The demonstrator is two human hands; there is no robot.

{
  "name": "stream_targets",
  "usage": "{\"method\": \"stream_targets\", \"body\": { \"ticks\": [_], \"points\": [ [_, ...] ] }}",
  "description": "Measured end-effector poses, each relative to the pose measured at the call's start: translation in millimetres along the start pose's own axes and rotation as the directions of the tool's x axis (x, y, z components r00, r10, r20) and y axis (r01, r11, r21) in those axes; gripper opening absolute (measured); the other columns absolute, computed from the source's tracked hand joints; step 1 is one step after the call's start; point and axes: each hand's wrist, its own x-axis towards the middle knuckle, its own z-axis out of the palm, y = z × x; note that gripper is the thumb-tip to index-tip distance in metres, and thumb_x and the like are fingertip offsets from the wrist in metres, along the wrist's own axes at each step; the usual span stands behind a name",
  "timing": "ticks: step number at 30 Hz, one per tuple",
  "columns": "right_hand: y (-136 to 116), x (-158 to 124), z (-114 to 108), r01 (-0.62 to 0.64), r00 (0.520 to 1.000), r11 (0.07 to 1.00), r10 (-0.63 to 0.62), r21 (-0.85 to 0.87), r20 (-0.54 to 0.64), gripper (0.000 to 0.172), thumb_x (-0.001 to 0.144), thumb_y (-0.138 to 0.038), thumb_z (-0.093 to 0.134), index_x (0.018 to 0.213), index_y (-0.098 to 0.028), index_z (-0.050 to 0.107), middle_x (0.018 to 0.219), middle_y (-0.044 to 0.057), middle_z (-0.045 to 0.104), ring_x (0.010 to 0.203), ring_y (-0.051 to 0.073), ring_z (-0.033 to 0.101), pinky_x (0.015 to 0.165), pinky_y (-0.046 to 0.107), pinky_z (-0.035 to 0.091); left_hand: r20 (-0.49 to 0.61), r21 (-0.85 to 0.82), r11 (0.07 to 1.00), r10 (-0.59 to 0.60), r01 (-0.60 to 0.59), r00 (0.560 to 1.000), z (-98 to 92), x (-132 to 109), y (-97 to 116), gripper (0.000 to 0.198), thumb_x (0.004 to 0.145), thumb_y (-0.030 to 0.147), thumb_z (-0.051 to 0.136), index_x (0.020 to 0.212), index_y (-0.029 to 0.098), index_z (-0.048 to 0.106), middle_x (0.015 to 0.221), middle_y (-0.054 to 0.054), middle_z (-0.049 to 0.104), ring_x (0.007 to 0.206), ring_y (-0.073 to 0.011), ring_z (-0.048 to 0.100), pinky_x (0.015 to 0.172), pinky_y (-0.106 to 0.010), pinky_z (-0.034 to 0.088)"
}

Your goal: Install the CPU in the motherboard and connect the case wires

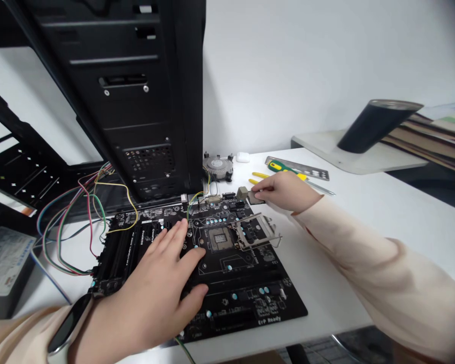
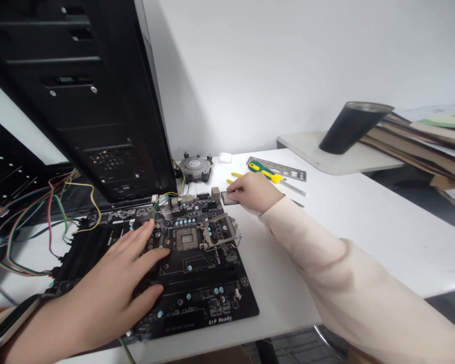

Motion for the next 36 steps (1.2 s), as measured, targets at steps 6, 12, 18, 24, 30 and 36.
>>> {"method": "stream_targets", "body": {
  "ticks": [6,12,18,24,30,36],
  "points": [
    [-1.8,0.3,0.8,0.035,0.999,0.998,-0.036,-0.054,-0.004,0.019,0.072,-0.021,0.062,0.083,-0.022,0.077,0.074,0.002,0.073,0.075,0.022,0.067,0.080,0.040,0.052,0.002,0.007,1.000,0.004,-0.004,1.000,-1.1,1.5,1.1,0.038,0.084,0.028,0.055,0.119,0.015,0.059,0.145,-0.028,0.037,0.136,-0.0439,0.033,0.102,-0.064,0.037],
    [-9.1,-7.5,-11.5,0.093,0.971,0.993,-0.108,-0.078,-0.212,0.023,0.077,-0.024,0.057,0.093,-0.020,0.074,0.082,0.005,0.072,0.071,0.021,0.064,0.076,0.039,0.051,0.001,0.006,1.000,0.001,-0.001,1.000,-2.1,1.5,2.0,0.038,0.084,0.028,0.056,0.120,0.015,0.059,0.145,-0.027,0.039,0.137,-0.0433,0.031,0.102,-0.064,0.036],
    [-56.7,-31.2,-39.2,0.300,0.806,0.951,-0.214,0.069,-0.552,0.020,0.083,-0.028,0.055,0.094,-0.021,0.070,0.089,0.006,0.071,0.073,0.020,0.063,0.073,0.037,0.051,0.026,-0.028,0.998,-0.047,0.047,0.999,-2.5,2.1,4.4,0.039,0.083,0.031,0.057,0.120,0.017,0.059,0.147,-0.023,0.038,0.139,-0.0414,0.029,0.105,-0.063,0.034],
    [-127.5,-45.9,-35.2,0.624,0.781,0.777,-0.617,-0.081,0.093,0.018,0.087,-0.025,0.055,0.078,-0.020,0.070,0.075,0.004,0.069,0.070,0.018,0.063,0.066,0.030,0.047,-0.006,-0.054,0.994,-0.093,0.092,0.996,-0.4,0.5,4.5,0.041,0.082,0.031,0.060,0.121,0.020,0.059,0.153,-0.019,0.029,0.142,-0.0445,0.014,0.107,-0.068,0.026],
    [-146.1,-38.1,8.9,0.670,0.742,0.649,-0.567,-0.361,0.357,0.035,0.092,-0.025,0.048,0.064,-0.018,0.067,0.063,0.010,0.066,0.067,0.023,0.064,0.054,0.030,0.040,0.037,-0.022,0.994,-0.110,0.111,0.993,-3.9,3.2,6.5,0.047,0.081,0.035,0.059,0.126,0.022,0.058,0.147,-0.023,0.038,0.139,-0.0459,0.025,0.106,-0.070,0.024],
    [-139.3,-33.3,24.0,0.585,0.810,0.757,-0.523,-0.292,0.265,0.031,0.094,-0.032,0.045,0.081,-0.014,0.067,0.079,0.011,0.069,0.072,0.024,0.065,0.059,0.032,0.042,0.016,-0.063,0.992,-0.105,0.106,0.994,-1.8,1.6,5.4,0.048,0.080,0.035,0.060,0.126,0.021,0.057,0.147,-0.021,0.041,0.139,-0.0430,0.028,0.108,-0.067,0.024]
  ]
}}
